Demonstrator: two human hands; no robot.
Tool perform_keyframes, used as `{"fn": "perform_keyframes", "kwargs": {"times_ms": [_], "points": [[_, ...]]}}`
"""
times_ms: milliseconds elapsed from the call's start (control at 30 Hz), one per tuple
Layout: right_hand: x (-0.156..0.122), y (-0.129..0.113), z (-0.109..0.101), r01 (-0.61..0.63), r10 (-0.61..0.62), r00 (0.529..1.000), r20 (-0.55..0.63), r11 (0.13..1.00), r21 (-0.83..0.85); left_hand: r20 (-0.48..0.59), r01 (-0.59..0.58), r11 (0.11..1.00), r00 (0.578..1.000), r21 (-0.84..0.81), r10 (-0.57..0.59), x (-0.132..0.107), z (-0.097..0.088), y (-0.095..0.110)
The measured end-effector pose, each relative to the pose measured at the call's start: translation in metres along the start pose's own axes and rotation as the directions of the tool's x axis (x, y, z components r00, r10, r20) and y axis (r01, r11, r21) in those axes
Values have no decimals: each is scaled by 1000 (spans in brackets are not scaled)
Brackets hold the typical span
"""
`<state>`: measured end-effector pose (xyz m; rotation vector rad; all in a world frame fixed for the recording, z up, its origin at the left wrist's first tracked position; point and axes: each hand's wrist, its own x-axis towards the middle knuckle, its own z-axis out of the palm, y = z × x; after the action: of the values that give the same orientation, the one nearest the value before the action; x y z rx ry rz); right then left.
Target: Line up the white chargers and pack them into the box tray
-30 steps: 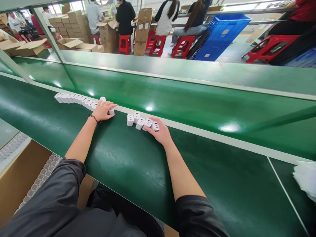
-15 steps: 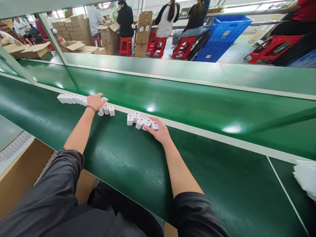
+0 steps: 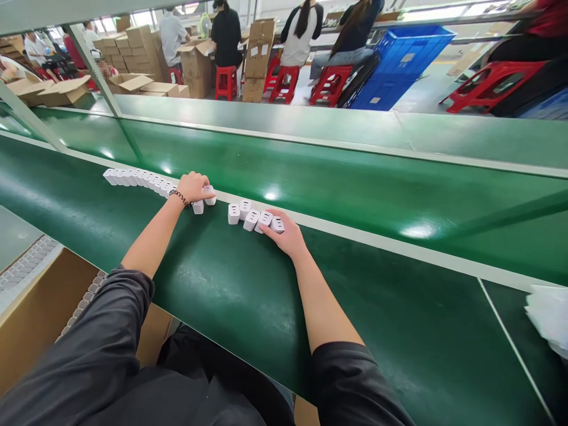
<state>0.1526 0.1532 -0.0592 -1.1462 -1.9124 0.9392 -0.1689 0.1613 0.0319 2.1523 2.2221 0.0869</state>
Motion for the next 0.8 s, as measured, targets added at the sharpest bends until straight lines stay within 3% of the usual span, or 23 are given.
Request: {"fn": "perform_keyframes", "kwargs": {"times_ms": [133, 333, 533, 800], "points": [[1, 2, 1, 4, -4, 1000, 3, 1000, -5, 43, -119, 993, 992, 4, 119, -17, 4, -5], [1, 2, 1, -4, 4, 1000, -4, 1000, -8, 30, -230, 973, 973, -33, 231, -49, 12, -38], [0, -1, -1, -22, 22, 1000, 13, 1000, -14, -111, -249, 968, 963, -23, 245, -46, 36, -54], [1, 3, 0, -23, 23, 1000, 11, 999, -25, -256, -283, 959, 926, 19, 278, -42, 49, -64]]}}
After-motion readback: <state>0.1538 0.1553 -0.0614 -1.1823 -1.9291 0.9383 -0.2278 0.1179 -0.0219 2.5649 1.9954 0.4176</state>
